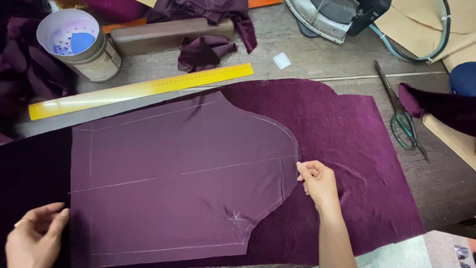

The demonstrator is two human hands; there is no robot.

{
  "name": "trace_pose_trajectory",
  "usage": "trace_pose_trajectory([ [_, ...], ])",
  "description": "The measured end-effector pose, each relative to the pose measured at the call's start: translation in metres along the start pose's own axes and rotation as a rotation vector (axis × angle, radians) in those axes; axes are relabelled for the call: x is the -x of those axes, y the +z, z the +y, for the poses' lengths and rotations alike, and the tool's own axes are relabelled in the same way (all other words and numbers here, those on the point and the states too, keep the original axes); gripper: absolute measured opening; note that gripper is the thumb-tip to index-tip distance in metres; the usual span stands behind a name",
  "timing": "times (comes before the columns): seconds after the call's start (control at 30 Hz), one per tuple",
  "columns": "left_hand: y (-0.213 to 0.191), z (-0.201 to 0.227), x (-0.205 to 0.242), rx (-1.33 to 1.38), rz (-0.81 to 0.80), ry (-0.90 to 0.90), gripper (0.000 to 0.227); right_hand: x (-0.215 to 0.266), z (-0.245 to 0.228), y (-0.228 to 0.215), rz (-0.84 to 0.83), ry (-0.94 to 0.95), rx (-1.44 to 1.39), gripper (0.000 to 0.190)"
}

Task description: The person aligns a transparent pattern piece on a large sheet of dark purple fabric. They use a yellow ruler and a white marking tool to trace lines onto the fabric. Finally, they use a pair of scissors to cut the fabric along the marked lines.

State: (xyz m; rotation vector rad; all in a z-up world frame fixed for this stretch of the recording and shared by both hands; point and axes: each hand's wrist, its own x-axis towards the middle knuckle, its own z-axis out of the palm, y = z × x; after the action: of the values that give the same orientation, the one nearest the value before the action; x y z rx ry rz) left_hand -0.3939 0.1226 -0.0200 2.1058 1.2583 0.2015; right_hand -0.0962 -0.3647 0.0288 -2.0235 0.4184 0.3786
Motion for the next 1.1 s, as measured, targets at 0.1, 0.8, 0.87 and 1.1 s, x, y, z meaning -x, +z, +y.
trace_pose_trajectory([
  [0.1, 0.003, 0.014, 0.013, 0.098, -0.017, -0.033, 0.019, -0.005, 0.013, 0.0, 0.006, -0.025, -0.037, 0.017],
  [0.8, -0.019, 0.037, 0.01, -0.076, -0.033, -0.19, 0.022, -0.04, 0.059, -0.006, 0.008, -0.063, 0.02, 0.02],
  [0.87, -0.024, 0.036, 0.014, -0.102, -0.036, -0.202, 0.021, -0.048, 0.072, -0.009, -0.026, -0.093, -0.009, 0.019],
  [1.1, -0.034, 0.044, 0.028, -0.063, -0.086, -0.242, 0.02, -0.023, 0.042, -0.005, -0.031, -0.098, 0.051, 0.02],
])
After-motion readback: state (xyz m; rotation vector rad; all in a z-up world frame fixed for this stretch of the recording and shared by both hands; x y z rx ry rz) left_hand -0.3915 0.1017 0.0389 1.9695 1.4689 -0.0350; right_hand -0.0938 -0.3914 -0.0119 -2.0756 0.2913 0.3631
